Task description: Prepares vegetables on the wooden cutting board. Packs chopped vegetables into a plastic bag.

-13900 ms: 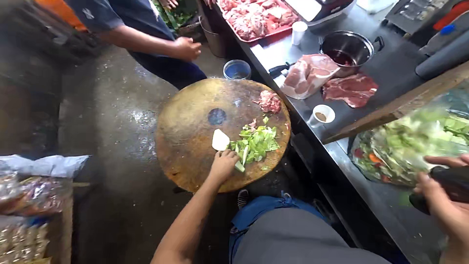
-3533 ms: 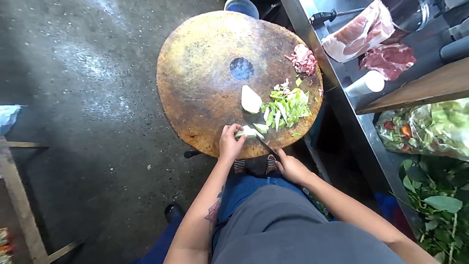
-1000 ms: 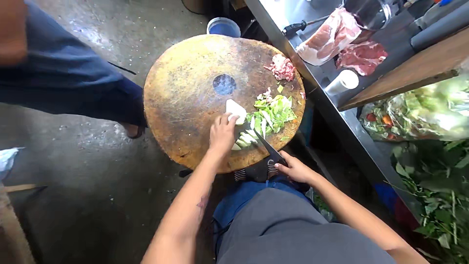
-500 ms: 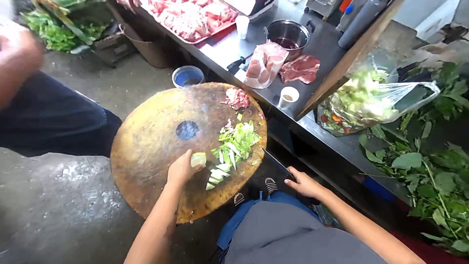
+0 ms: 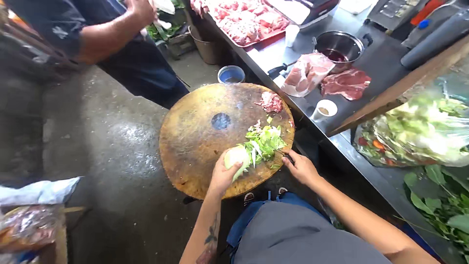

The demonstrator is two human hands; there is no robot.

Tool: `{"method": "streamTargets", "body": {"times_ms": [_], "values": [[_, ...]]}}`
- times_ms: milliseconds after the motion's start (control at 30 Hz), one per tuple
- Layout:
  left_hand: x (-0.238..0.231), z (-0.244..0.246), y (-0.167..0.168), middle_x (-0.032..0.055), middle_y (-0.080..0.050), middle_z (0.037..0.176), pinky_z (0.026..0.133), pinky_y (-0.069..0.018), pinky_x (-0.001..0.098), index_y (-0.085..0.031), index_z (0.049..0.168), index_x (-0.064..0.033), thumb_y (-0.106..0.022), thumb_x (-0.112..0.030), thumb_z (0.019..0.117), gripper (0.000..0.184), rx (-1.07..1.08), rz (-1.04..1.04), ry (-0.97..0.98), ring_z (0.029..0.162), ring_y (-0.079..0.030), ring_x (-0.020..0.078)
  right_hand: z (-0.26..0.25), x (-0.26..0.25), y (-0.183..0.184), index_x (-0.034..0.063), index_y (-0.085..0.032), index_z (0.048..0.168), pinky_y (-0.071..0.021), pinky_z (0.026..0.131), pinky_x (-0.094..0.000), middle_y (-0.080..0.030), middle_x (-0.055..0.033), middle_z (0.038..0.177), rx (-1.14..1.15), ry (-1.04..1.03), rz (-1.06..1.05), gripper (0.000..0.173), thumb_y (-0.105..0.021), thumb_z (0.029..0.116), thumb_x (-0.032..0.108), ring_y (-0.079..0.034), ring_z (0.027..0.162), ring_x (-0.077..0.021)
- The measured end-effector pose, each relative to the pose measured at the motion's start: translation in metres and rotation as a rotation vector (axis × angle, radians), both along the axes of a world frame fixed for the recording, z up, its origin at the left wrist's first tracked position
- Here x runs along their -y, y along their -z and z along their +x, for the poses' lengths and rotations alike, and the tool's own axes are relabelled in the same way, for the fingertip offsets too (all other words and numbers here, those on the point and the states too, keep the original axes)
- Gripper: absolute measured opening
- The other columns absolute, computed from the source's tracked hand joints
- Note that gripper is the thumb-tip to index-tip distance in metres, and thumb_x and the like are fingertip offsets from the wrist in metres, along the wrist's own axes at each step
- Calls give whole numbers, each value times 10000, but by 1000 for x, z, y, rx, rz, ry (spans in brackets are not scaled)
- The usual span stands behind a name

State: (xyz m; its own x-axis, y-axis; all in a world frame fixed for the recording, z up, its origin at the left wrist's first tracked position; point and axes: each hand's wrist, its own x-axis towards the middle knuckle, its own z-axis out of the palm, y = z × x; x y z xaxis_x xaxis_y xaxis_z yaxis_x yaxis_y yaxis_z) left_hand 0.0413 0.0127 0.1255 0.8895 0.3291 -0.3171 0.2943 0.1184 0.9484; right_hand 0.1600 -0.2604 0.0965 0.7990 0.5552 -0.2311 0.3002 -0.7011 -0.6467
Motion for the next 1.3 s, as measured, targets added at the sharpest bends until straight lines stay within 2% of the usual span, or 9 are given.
{"method": "streamTargets", "body": {"times_ms": [100, 167, 267, 500, 733, 900, 1067, 1200, 1300], "values": [[20, 0, -10, 118, -714, 1049, 668, -646, 352, -517, 1377, -9, -717, -157, 924, 518, -52, 82, -2, 770, -729, 198, 2, -23, -20, 121, -576, 1427, -540, 937, -558, -716, -141, 1204, 187, -134, -39, 706, -371, 1017, 659, -692, 1108, -338], [27, 1, -15, 115, -720, 1000, 627, -644, 348, -530, 1324, 3, -710, -164, 943, 454, -64, 83, -26, 712, -726, 196, 2, -34, -26, 112, -593, 1401, -543, 919, -537, -732, -126, 1152, 305, -192, -38, 753, -367, 995, 704, -701, 1055, -332], [31, 1, -20, 106, -720, 1007, 626, -640, 333, -524, 1339, -3, -665, -192, 997, 416, -84, 91, -44, 718, -726, 180, 4, -41, -32, 110, -595, 1395, -546, 898, -520, -740, -113, 1110, 379, -239, -63, 783, -327, 992, 726, -705, 1020, -323], [20, 5, -6, 93, -724, 1043, 587, -624, 312, -570, 1350, -46, -655, -130, 991, 378, -83, 17, 90, 709, -716, 172, 12, -34, -20, 130, -623, 1352, -554, 857, -523, -740, -103, 1117, 411, -253, -117, 778, -318, 983, 743, -709, 1014, -315], [3, 15, 21, 88, -714, 996, 572, -605, 286, -552, 1347, -40, -608, -121, 1027, 335, -243, -106, 262, 668, -694, 149, 10, -28, 1, 156, -600, 1355, -530, 909, -558, -722, -119, 1153, 182, -219, -262, 747, -350, 971, 746, -688, 1097, -327], [7, 19, 39, 109, -692, 1015, 567, -597, 289, -524, 1328, -28, -614, -143, 1031, 331, -303, -70, 241, 669, -687, 157, -2, -36, -2, 185, -517, 1438, -527, 904, -596, -701, -151, 1187, -69, -126, -400, 736, -344, 985, 738, -680, 1105, -367], [7, 19, 49, 118, -687, 1015, 563, -597, 297, -515, 1346, -34, -605, -153, 1037, 343, -325, -56, 267, 659, -683, 166, 2, -41, -2, 189, -512, 1431, -531, 890, -605, -701, -160, 1165, -150, -125, -457, 744, -344, 978, 755, -682, 1095, -374], [22, 19, 45, 137, -690, 1133, 706, -627, 375, -521, 1417, -57, -645, -174, 1003, 448, -275, -3, 407, 833, -717, 204, 11, -55, 1, 140, -527, 1406, -521, 912, -625, -690, -192, 1191, -201, -75, -531, 708, -354, 1007, 698, -666, 1134, -401], [26, 16, 37, 144, -684, 1105, 670, -630, 360, -460, 1449, -34, -596, -150, 1028, 457, -212, -141, 275, 800, -718, 212, 23, -50, 15, 85, -551, 1394, -492, 982, -625, -674, -221, 1227, -281, -51, -431, 714, -348, 1031, 665, -641, 1186, -405]]}}
